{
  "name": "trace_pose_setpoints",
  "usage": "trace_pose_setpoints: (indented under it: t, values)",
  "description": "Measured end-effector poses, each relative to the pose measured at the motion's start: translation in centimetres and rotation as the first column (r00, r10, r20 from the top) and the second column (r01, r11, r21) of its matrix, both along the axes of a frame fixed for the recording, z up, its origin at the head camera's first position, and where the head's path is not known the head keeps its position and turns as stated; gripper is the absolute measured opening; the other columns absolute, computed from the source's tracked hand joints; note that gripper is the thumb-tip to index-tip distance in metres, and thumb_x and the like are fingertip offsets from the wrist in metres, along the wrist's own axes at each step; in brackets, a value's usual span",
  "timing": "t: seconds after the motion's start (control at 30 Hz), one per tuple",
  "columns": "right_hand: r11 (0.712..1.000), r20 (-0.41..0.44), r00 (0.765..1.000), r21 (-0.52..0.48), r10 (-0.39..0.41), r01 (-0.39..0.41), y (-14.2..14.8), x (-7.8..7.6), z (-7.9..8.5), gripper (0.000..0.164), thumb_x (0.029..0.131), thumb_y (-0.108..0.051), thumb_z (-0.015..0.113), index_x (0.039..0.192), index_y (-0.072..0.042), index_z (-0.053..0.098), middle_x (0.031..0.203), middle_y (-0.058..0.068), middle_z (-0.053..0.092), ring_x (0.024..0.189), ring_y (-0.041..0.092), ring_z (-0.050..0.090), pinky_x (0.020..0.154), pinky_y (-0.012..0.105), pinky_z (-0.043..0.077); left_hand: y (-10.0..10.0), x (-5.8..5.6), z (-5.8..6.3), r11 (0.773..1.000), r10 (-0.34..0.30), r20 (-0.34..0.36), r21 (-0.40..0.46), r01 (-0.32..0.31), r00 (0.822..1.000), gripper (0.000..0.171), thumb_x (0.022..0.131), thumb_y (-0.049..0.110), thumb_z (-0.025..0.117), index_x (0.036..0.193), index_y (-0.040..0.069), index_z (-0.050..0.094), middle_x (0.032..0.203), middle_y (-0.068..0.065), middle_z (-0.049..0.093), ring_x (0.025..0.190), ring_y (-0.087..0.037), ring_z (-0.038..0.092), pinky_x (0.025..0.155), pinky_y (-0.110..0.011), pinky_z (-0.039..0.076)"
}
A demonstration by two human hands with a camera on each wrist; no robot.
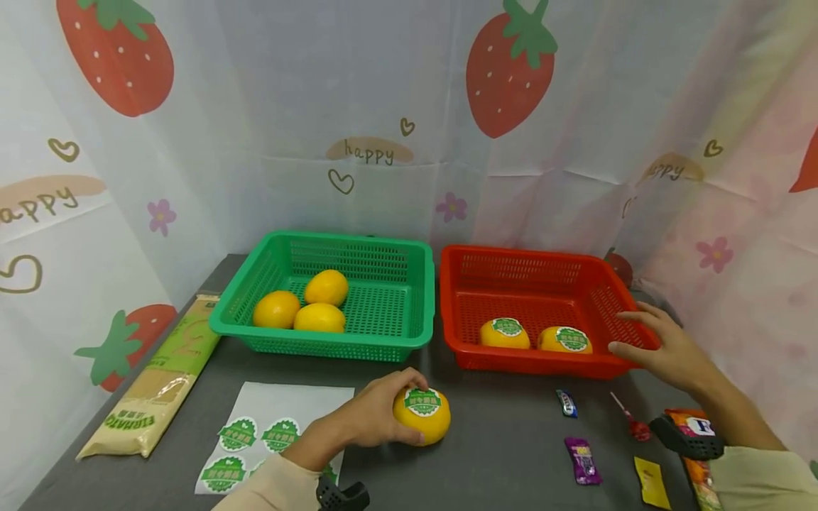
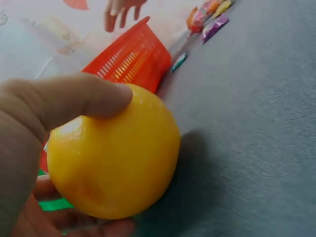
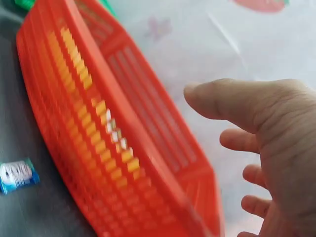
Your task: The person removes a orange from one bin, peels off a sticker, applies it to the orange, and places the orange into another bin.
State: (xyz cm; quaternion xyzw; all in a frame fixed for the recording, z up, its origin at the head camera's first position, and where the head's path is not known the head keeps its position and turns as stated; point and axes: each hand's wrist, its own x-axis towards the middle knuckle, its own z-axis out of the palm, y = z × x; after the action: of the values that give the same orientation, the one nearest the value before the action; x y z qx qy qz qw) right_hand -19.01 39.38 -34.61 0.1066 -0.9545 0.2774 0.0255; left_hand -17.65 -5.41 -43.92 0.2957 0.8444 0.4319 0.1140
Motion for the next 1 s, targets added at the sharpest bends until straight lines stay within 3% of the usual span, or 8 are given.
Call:
trace_pose_setpoints:
  t: [0.17,0.37,0.53,0.7,0.83,1.0]
  values:
    - [0.999,0.064,0.998,0.030,-0.012,0.010,1.9,-0.7,-1.1,0.075,0.088,-0.038,0.067,0.136,0.013,0.041,0.148,0.039,0.010,0.125,0.064,0.018,0.085,0.076,0.030,0.5,-0.5,1.7,0.998,-0.042,0.021,0.043,0.041,0.999,0.055,0.070,0.028,0.083,0.116,0.025,0.054,0.107,0.007,0.058,0.092,-0.014,0.056,0.079,-0.031,0.048]
    - [0.999,0.119,0.993,0.041,-0.017,0.012,3.2,-0.8,-1.9,0.080,0.087,-0.040,0.068,0.134,0.019,0.039,0.147,0.041,0.011,0.122,0.065,0.024,0.083,0.072,0.036,1.4,-1.6,5.3,0.992,-0.099,0.039,0.076,0.096,0.994,0.054,0.074,0.029,0.080,0.119,0.025,0.051,0.112,0.003,0.055,0.092,-0.015,0.057,0.080,-0.031,0.049]
    - [1.000,0.165,0.986,0.020,-0.023,0.020,3.7,-1.0,-2.0,0.081,0.090,-0.039,0.065,0.136,0.020,0.034,0.146,0.041,0.012,0.119,0.060,0.033,0.085,0.067,0.041,2.8,-3.4,8.1,0.989,-0.120,-0.001,0.084,0.120,0.993,0.055,0.075,0.028,0.080,0.121,0.023,0.050,0.119,-0.002,0.051,0.091,-0.018,0.057,0.079,-0.030,0.050]
    - [0.999,0.169,0.985,0.038,-0.033,0.027,3.7,-1.0,-2.2,0.082,0.090,-0.041,0.065,0.137,0.018,0.034,0.146,0.040,0.015,0.119,0.060,0.034,0.084,0.065,0.043,4.7,-5.5,9.9,0.989,-0.117,-0.047,0.090,0.121,0.992,0.055,0.076,0.026,0.081,0.121,0.020,0.050,0.118,-0.007,0.051,0.093,-0.020,0.055,0.078,-0.030,0.050]
    - [0.999,0.158,0.987,0.051,-0.022,0.014,3.5,-1.0,-2.1,0.081,0.089,-0.040,0.067,0.136,0.018,0.035,0.146,0.041,0.016,0.119,0.060,0.033,0.084,0.066,0.042,6.8,-7.2,10.8,0.989,-0.081,-0.006,0.122,0.081,0.997,0.057,0.076,0.022,0.082,0.124,0.018,0.050,0.115,-0.006,0.051,0.095,-0.022,0.055,0.076,-0.029,0.052]
    - [0.997,0.156,0.988,0.072,-0.002,-0.009,3.5,-1.0,-2.0,0.079,0.089,-0.040,0.068,0.135,0.018,0.037,0.145,0.042,0.017,0.120,0.062,0.032,0.084,0.070,0.039,10.7,-9.4,11.0,0.998,0.027,0.030,0.055,-0.028,0.999,0.073,0.077,0.027,0.083,0.139,0.015,0.048,0.114,0.000,0.055,0.093,-0.016,0.055,0.075,-0.026,0.049]
